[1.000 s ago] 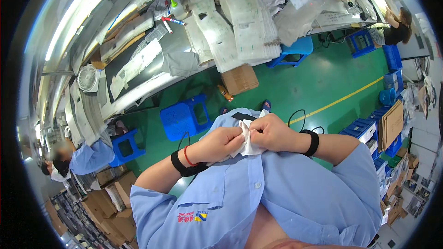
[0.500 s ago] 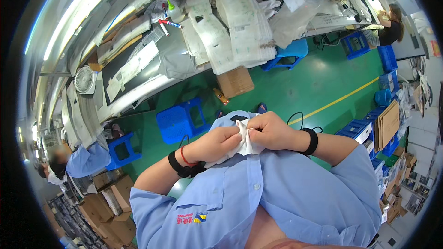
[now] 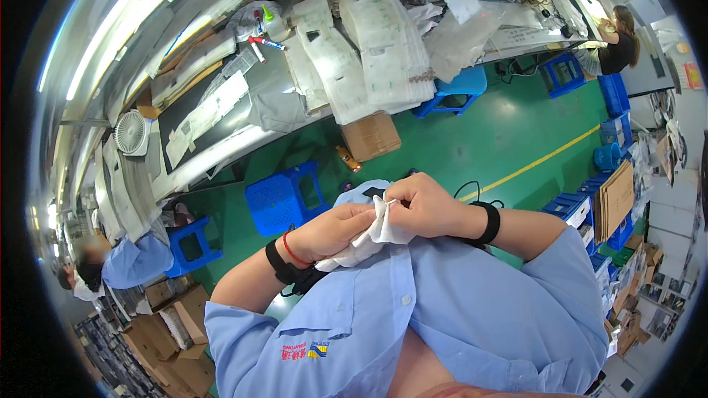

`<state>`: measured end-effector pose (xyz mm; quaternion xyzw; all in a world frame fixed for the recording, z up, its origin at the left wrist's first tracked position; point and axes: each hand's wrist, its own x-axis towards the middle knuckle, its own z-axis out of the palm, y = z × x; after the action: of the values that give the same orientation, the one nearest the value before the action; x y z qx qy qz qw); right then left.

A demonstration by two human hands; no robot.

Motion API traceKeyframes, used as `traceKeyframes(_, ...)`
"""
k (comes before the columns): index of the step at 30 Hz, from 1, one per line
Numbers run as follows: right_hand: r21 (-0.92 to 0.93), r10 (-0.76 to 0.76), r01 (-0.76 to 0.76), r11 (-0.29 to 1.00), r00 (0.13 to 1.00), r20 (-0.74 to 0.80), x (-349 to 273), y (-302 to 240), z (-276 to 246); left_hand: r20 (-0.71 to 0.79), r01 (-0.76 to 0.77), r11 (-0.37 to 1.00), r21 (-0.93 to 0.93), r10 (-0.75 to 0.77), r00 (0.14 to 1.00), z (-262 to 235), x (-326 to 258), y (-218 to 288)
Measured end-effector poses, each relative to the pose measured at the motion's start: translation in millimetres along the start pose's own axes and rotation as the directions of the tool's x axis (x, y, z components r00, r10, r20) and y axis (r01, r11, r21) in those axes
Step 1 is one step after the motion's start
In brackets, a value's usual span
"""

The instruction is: Inspecting and cleaning small metal components using a cloth and manual assembly tools at various workstations in a factory.

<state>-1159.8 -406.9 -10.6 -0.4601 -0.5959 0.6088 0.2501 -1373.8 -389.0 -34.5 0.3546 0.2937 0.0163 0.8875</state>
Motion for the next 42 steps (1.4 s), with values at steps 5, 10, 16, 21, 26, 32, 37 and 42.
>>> traceKeyframes(5,0.119,0.06,-0.051,0.992,0.995,-0.075,1,14,6,-0.096,-0.032,0.93,0.366,0.072,0.993,4,7,14)
traceKeyframes(10,0.217,0.048,-0.029,0.976,0.996,-0.079,1,15,2,-0.128,-0.036,0.829,0.558,0.129,0.983,2,11,20)
traceKeyframes(16,0.202,0.063,-0.042,0.979,0.993,-0.101,0,21,2,-0.131,-0.123,0.814,0.567,0.236,0.963,4,18,20)
traceKeyframes(21,0.246,0.112,-0.083,0.966,0.988,-0.106,-2,28,2,-0.179,0.021,0.749,0.662,0.131,0.975,12,17,30)
traceKeyframes(26,0.158,0.069,-0.048,0.986,0.989,-0.133,-3,28,0,-0.199,0.052,0.69,0.722,0.135,0.971,9,19,27)
traceKeyframes(32,0.011,-0.03,0.03,0.999,0.999,-0.044,3,14,-12,-0.067,-0.064,0.881,0.469,0.108,0.992,-5,18,21)
traceKeyframes(37,-0.084,-0.123,0.124,0.989,0.992,0.009,5,12,-17,-0.052,-0.102,0.889,0.446,0.139,0.989,-7,16,16)
traceKeyframes(42,-0.258,-0.199,0.221,0.941,0.974,0.106,5,18,-20,-0.008,-0.098,0.887,0.451,0.114,0.993,-6,15,18)
